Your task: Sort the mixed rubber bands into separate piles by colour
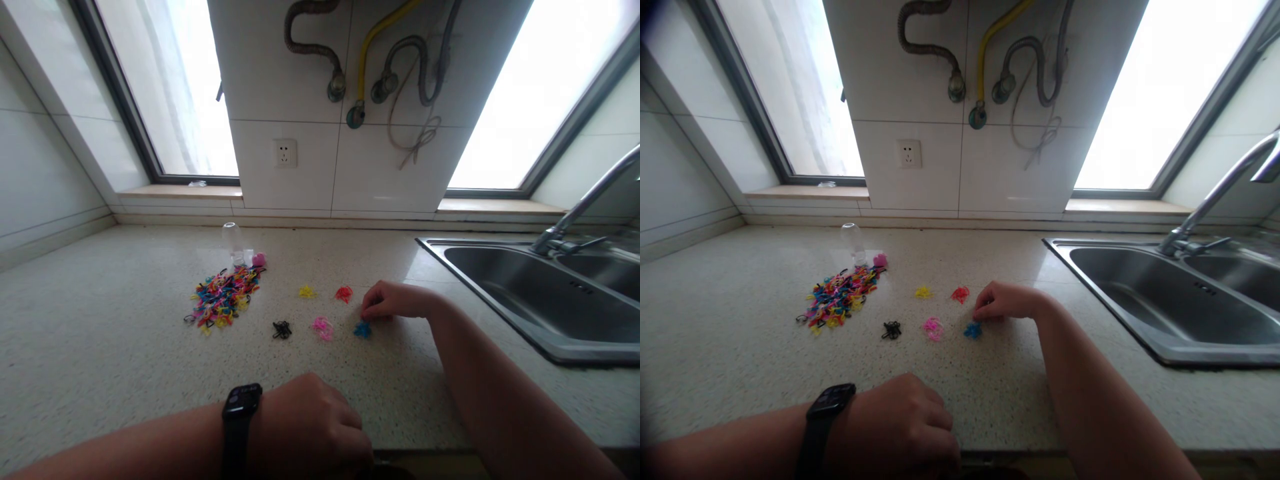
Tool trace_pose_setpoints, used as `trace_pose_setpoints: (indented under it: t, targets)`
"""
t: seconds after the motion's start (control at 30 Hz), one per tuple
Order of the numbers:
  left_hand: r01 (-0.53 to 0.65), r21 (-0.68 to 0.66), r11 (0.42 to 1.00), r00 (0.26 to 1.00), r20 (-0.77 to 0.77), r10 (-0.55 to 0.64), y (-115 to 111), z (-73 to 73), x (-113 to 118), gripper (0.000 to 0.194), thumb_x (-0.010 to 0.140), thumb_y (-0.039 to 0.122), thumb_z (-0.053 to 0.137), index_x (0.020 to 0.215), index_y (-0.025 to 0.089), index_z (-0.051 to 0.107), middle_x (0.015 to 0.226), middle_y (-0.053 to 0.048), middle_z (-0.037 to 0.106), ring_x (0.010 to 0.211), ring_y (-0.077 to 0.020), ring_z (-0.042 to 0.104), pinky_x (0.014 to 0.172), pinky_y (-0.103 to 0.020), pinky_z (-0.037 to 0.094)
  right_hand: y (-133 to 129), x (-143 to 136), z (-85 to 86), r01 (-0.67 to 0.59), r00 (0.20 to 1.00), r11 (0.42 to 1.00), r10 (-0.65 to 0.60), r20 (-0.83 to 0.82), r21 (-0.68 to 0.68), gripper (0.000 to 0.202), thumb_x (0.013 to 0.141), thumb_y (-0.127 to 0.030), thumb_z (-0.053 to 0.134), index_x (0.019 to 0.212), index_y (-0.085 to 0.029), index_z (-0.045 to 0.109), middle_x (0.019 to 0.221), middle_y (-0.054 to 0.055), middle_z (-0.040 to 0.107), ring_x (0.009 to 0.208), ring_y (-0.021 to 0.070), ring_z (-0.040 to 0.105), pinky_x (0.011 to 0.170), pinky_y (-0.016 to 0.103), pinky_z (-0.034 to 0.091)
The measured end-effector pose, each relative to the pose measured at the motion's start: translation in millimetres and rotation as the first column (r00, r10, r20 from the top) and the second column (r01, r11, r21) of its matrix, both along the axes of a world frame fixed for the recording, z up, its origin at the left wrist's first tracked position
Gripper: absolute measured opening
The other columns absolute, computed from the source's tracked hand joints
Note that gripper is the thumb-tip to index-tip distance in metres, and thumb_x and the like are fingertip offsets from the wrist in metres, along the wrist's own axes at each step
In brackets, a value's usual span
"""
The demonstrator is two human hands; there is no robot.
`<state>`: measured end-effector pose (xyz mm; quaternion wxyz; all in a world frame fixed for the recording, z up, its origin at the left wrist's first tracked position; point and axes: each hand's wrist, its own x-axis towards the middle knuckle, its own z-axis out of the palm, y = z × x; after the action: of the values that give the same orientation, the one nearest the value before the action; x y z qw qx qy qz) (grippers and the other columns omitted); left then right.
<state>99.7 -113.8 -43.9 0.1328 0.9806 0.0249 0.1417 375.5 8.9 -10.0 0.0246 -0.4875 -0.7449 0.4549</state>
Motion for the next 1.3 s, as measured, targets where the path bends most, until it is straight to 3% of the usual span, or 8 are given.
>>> trace_pose_setpoints:
  t: [0.23,0.77,1.07,1.3]
  targets:
    - [-0.005,0.026,1.000,1.000,0.003,0.005,-0.7,0.6,0.0,0.011,0.094,0.032,0.054,0.093,0.024,0.062,0.073,0.005,0.061,0.065,-0.0121,0.054,0.054,-0.029,0.037,3.7,3.9,-4.6,0.101,0.993,0.995,-0.102,-0.067,-0.021,0.037,0.082,-0.050,0.066,0.086,-0.015,0.076,0.069,0.003,0.064,0.054,0.0089,0.052,0.051,0.022,0.042]
    - [-0.006,0.017,1.000,1.000,-0.002,0.006,-0.4,0.4,0.0,0.010,0.093,0.031,0.056,0.094,0.024,0.062,0.074,0.004,0.064,0.065,-0.0131,0.056,0.054,-0.029,0.037,3.7,4.7,-4.3,0.035,0.998,0.999,-0.037,-0.060,-0.031,0.038,0.080,-0.052,0.069,0.088,-0.016,0.076,0.074,0.004,0.066,0.058,0.0094,0.053,0.056,0.022,0.044]
    - [-0.003,0.006,1.000,1.000,0.006,0.003,-0.3,0.2,0.4,0.010,0.093,0.030,0.055,0.094,0.024,0.063,0.072,0.004,0.061,0.065,-0.0133,0.055,0.054,-0.029,0.037,-0.9,1.1,2.1,-0.060,0.997,0.998,0.060,-0.050,-0.008,0.042,0.081,-0.050,0.070,0.111,-0.021,0.075,0.085,0.004,0.071,0.060,0.0091,0.051,0.056,0.022,0.038]
    - [-0.006,0.007,1.000,1.000,0.002,0.006,0.2,-1.9,-0.2,0.008,0.092,0.030,0.056,0.095,0.024,0.061,0.074,0.005,0.062,0.066,-0.0129,0.056,0.054,-0.029,0.037,-1.0,0.3,2.4,-0.077,0.996,0.997,0.077,-0.046,-0.010,0.039,0.081,-0.052,0.069,0.099,-0.018,0.077,0.084,0.004,0.071,0.062,0.0099,0.052,0.058,0.022,0.039]
